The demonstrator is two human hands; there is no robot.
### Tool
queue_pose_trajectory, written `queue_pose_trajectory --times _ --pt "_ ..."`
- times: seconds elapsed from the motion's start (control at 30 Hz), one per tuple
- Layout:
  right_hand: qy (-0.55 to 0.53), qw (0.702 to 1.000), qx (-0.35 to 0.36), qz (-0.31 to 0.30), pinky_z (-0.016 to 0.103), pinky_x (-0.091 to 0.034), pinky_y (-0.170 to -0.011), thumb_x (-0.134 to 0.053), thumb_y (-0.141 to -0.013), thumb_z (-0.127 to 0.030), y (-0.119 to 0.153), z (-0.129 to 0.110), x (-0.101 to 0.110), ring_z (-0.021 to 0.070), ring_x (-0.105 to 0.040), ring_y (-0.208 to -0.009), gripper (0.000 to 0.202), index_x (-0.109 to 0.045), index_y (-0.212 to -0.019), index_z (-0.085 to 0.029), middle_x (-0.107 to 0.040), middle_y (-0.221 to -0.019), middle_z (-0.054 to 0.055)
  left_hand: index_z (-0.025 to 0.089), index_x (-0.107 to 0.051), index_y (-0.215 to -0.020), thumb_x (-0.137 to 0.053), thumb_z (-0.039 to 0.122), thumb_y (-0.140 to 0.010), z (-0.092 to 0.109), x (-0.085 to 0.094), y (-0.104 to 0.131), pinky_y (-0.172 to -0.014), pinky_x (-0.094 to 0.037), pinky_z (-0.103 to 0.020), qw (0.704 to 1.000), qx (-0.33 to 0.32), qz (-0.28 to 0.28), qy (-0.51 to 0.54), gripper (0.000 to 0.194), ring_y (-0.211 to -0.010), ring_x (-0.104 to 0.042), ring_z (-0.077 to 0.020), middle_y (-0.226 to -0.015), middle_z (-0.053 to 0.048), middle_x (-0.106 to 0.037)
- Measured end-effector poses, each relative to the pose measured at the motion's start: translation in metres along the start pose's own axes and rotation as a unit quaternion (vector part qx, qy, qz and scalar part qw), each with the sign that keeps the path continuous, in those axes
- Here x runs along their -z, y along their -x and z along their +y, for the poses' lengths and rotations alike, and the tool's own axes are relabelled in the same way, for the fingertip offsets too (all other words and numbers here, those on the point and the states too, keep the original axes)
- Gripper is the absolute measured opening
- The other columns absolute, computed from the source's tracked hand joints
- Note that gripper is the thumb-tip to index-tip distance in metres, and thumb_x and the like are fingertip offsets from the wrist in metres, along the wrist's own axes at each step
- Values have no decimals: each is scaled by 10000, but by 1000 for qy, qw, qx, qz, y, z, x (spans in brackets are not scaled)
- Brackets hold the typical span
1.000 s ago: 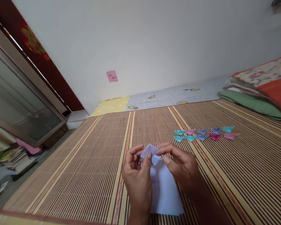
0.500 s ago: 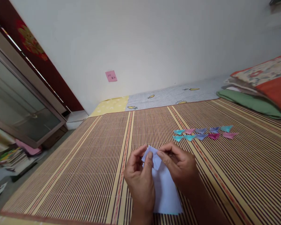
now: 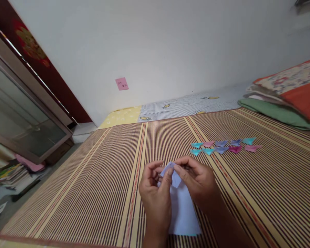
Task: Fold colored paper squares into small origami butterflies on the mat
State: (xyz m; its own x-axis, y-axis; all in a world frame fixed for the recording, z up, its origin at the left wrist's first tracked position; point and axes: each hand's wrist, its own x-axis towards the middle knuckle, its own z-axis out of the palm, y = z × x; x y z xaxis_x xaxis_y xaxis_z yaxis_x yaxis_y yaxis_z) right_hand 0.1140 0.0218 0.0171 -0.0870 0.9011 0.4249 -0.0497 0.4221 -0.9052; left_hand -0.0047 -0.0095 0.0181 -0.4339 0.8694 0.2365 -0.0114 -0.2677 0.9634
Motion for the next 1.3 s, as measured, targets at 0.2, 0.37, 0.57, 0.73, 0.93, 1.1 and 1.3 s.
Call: queue_pose_trajectory --times 0.2,0.37,0.57,0.73,0.93,1.1,1.3 --pt "-34 999 -18 -7 247 -513 -637 -654 -938 -317 -1 1 0 142 -648 -703 151 -698 -860 -194 -694 -760 7 219 -690 -891 -738 247 -887 -3 2 1 -750 -516 -262 995 -90 -23 -46 55 -839 -647 -153 -913 -10 -680" --pt "-34 999 -15 -10 252 -509 -639 -652 -937 -315 0 0 0 143 -642 -700 159 -697 -849 -192 -691 -757 9 238 -701 -920 -701 179 -908 -3 2 0 -769 -517 -278 984 -165 -23 -60 60 -887 -642 -163 -927 -7 -660" --pt "-30 999 -12 -7 250 -491 -614 -653 -934 -324 -1 1 0 142 -618 -671 161 -696 -850 -193 -673 -740 3 228 -684 -874 -698 179 -909 -3 2 2 -750 -510 -258 986 -148 -34 -71 62 -862 -634 -151 -914 -2 -662" --pt "-24 999 -22 -19 255 -499 -654 -648 -942 -325 0 -2 1 148 -633 -711 163 -693 -847 -201 -676 -756 -1 220 -690 -904 -719 254 -903 -1 3 0 -719 -505 -229 998 -56 -38 -16 45 -786 -622 -131 -861 8 -661" --pt "-5 1000 -8 -21 252 -479 -628 -641 -943 -328 -1 -5 2 146 -616 -687 178 -688 -829 -199 -659 -732 -6 195 -683 -826 -726 249 -887 2 5 -3 -720 -496 -219 997 -41 -56 25 92 -779 -610 -127 -845 1 -651" --pt "15 1000 -8 -20 250 -472 -620 -642 -940 -324 0 -5 0 141 -606 -676 183 -688 -819 -195 -659 -726 -6 193 -673 -823 -722 288 -891 1 2 -1 -667 -484 -198 999 -25 -38 30 126 -712 -592 -110 -775 19 -626" --pt "26 999 -6 -24 256 -458 -594 -638 -939 -333 0 -5 -1 143 -576 -644 195 -682 -810 -193 -637 -697 -4 180 -666 -810 -755 311 -860 1 -1 0 -674 -500 -201 999 -8 -17 40 166 -723 -609 -117 -764 9 -633"
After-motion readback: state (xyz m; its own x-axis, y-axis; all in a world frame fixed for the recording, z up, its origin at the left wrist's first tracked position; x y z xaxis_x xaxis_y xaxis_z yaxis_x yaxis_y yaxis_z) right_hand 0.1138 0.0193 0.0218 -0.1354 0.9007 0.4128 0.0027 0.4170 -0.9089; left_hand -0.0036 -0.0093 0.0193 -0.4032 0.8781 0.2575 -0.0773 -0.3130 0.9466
